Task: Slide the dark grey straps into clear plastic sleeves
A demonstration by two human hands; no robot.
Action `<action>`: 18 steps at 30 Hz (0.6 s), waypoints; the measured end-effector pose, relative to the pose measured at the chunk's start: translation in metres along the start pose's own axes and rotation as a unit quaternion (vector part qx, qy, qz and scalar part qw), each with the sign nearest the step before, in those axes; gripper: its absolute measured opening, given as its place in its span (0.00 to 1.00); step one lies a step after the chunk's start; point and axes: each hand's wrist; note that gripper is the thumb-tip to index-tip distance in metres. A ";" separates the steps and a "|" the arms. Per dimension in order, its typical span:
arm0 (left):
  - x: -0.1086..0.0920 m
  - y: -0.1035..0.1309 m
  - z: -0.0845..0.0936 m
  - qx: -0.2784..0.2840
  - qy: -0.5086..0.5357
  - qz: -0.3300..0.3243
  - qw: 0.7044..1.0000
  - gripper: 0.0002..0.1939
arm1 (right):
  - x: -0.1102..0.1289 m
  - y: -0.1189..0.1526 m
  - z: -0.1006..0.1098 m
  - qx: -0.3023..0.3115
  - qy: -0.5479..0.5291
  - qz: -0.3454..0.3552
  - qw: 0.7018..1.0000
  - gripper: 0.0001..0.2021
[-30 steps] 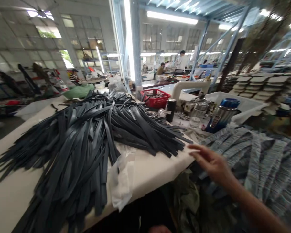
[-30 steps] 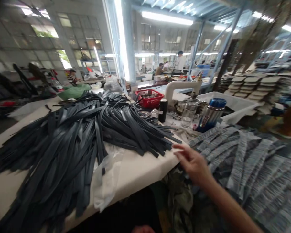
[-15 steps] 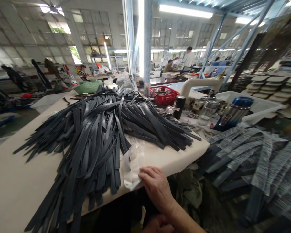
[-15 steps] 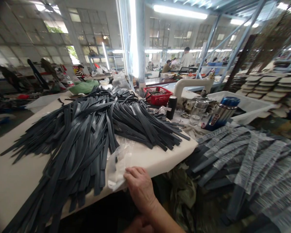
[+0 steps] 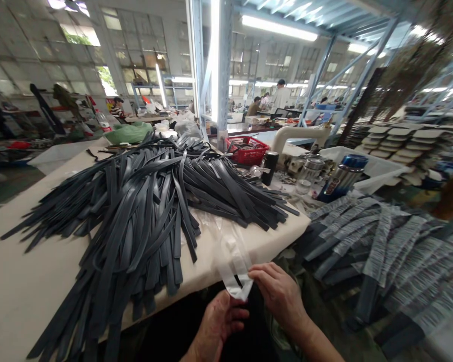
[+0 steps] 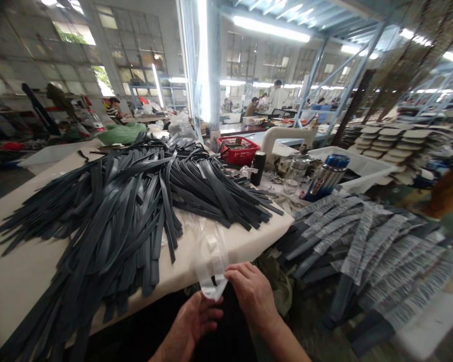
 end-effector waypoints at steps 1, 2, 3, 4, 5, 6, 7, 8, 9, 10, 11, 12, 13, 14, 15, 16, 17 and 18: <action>-0.007 0.000 -0.004 -0.011 0.006 -0.006 1.000 0.30 | -0.001 0.001 -0.001 0.006 0.002 0.001 1.000 0.10; -0.013 0.000 -0.007 -0.028 0.008 -0.007 1.000 0.27 | -0.002 0.001 -0.001 0.011 0.002 0.002 1.000 0.10; -0.020 0.000 -0.011 -0.048 0.006 -0.012 0.999 0.24 | -0.002 0.001 -0.002 0.014 0.001 0.003 1.000 0.10; -0.026 0.000 -0.013 -0.068 -0.001 -0.024 0.997 0.20 | -0.003 0.001 -0.003 0.015 -0.001 0.003 1.000 0.10; -0.031 0.002 -0.015 -0.086 -0.012 -0.045 0.995 0.17 | -0.003 0.001 -0.004 0.016 -0.004 0.002 1.000 0.11; -0.035 0.004 -0.016 -0.100 -0.030 -0.077 0.991 0.15 | -0.004 0.001 -0.004 0.018 -0.011 0.001 1.000 0.11; -0.039 0.008 -0.017 -0.112 -0.056 -0.120 0.985 0.15 | -0.004 0.002 -0.004 0.020 -0.020 -0.001 1.000 0.12; -0.042 0.014 -0.017 -0.123 -0.091 -0.171 0.973 0.14 | -0.004 0.002 -0.003 0.019 -0.033 -0.005 0.999 0.13; -0.045 0.020 -0.017 -0.134 -0.130 -0.226 0.956 0.12 | -0.003 0.003 -0.003 0.013 -0.050 -0.013 0.999 0.14; -0.047 0.027 -0.017 -0.144 -0.171 -0.283 0.933 0.10 | -0.002 0.004 -0.002 0.003 -0.074 -0.026 0.997 0.15; -0.049 0.033 -0.018 -0.148 -0.211 -0.345 0.903 0.08 | -0.001 0.005 -0.002 -0.012 -0.106 -0.049 0.993 0.15; -0.051 0.040 -0.018 -0.144 -0.248 -0.404 0.869 0.06 | 0.000 0.006 -0.002 -0.029 -0.145 -0.083 0.986 0.14; -0.052 0.045 -0.019 -0.134 -0.278 -0.454 0.836 0.06 | 0.002 0.007 -0.003 -0.044 -0.192 -0.127 0.972 0.14; -0.053 0.049 -0.020 -0.120 -0.301 -0.492 0.808 0.06 | 0.003 0.009 -0.005 -0.051 -0.247 -0.178 0.951 0.13; -0.053 0.052 -0.020 -0.106 -0.318 -0.518 0.787 0.07 | 0.005 0.010 -0.008 -0.055 -0.311 -0.232 0.920 0.14; -0.053 0.054 -0.020 -0.095 -0.330 -0.530 0.775 0.07 | 0.007 0.011 -0.011 -0.055 -0.379 -0.284 0.879 0.17; -0.053 0.054 -0.019 -0.089 -0.339 -0.531 0.771 0.07 | 0.009 0.013 -0.015 -0.053 -0.448 -0.328 0.830 0.20; -0.052 0.055 -0.019 -0.085 -0.346 -0.524 0.774 0.07 | 0.012 0.014 -0.020 -0.048 -0.517 -0.359 0.776 0.24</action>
Point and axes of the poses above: each hand's wrist, its own y-axis away from the middle knuckle, its own z-axis out of the back of the hand, x = y × z, and after that the axes turned 12 degrees about -y, right-handed
